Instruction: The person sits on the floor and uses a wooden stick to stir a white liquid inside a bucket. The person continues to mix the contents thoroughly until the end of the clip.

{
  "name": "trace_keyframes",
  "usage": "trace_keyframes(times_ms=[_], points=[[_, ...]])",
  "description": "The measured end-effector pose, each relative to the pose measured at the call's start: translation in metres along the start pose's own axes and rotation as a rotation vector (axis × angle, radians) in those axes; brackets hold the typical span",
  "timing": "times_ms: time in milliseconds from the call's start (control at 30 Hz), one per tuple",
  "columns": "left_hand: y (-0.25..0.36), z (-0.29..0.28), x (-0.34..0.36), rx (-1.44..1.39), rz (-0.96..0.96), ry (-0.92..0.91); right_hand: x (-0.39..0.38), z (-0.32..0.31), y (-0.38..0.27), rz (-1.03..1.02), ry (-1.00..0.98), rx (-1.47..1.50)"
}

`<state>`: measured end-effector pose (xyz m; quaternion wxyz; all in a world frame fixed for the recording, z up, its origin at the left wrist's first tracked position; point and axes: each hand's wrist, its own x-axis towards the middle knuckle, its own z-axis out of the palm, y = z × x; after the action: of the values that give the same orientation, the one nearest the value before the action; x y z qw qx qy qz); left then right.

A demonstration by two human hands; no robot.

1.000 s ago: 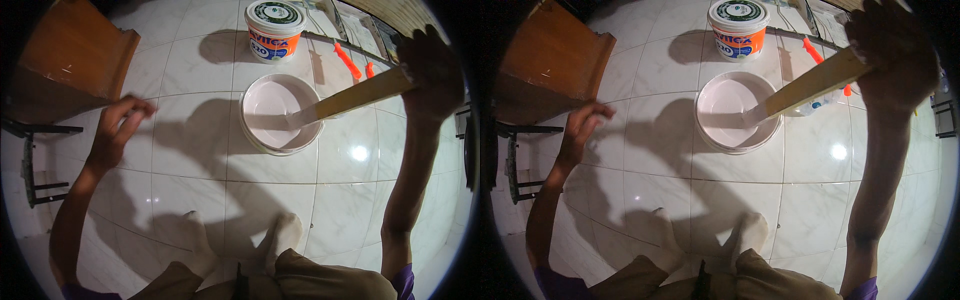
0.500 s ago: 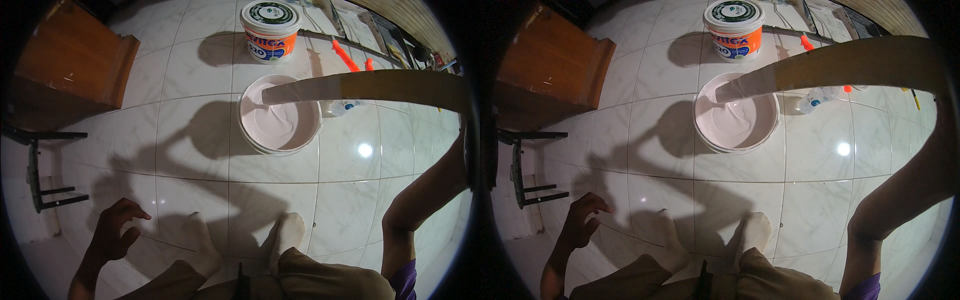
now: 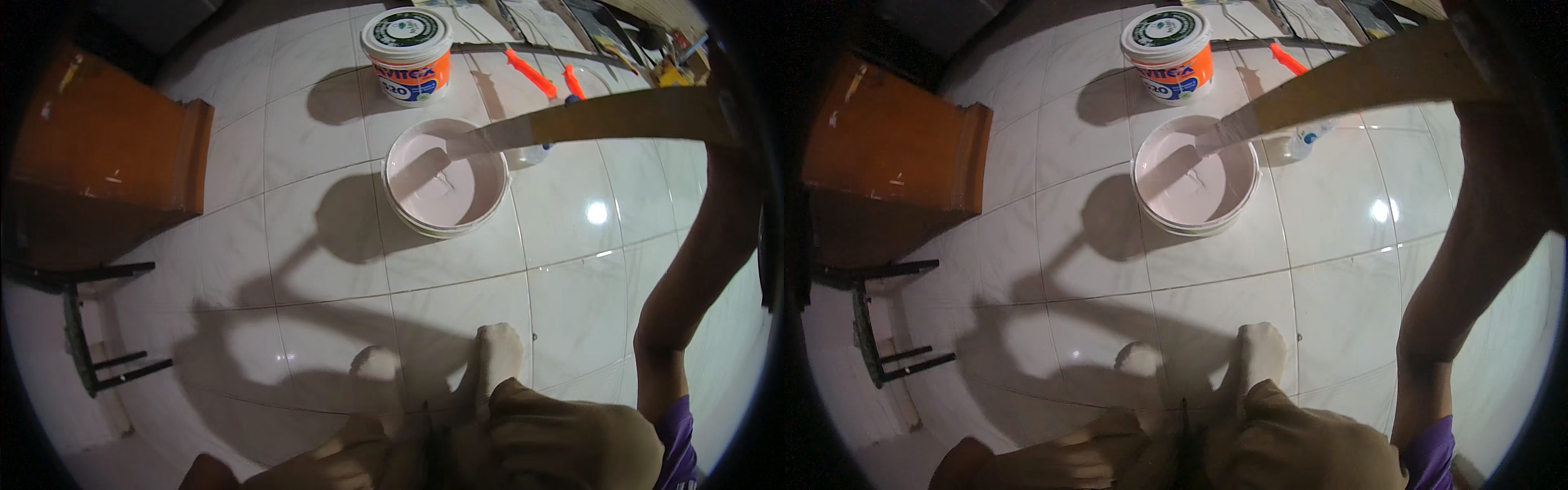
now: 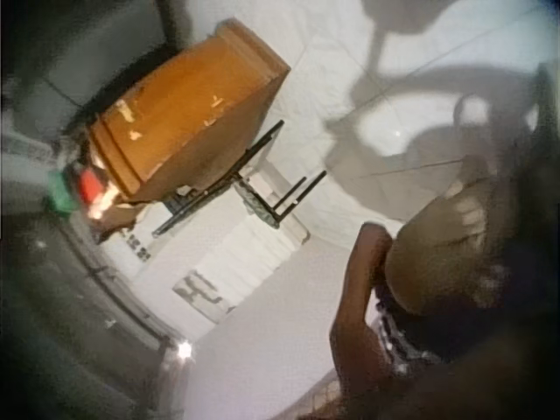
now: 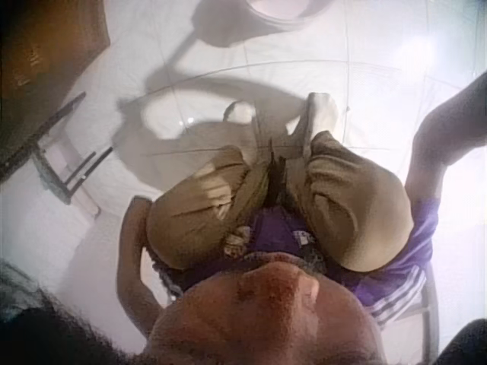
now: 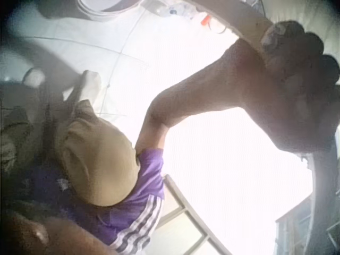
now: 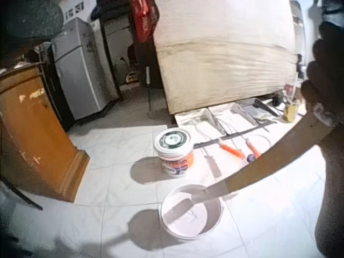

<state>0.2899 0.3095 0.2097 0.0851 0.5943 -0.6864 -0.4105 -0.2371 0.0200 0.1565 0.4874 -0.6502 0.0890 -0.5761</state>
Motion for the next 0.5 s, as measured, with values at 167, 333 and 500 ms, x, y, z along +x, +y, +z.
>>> trace_keyframes(times_ms=[167, 333, 500], points=[[-0.028, -0.033, -0.027, 0.097, 0.028, 0.018, -0.015, 0.022, -0.006, 0.009, 0.09, 0.001], [-0.082, -0.05, -0.054, 0.143, 0.058, 0.047, -0.025, 0.04, 0.002, 0.048, 0.143, -0.01], [-0.142, -0.071, -0.091, 0.181, 0.076, 0.077, -0.035, 0.057, 0.015, 0.095, 0.193, -0.012]])
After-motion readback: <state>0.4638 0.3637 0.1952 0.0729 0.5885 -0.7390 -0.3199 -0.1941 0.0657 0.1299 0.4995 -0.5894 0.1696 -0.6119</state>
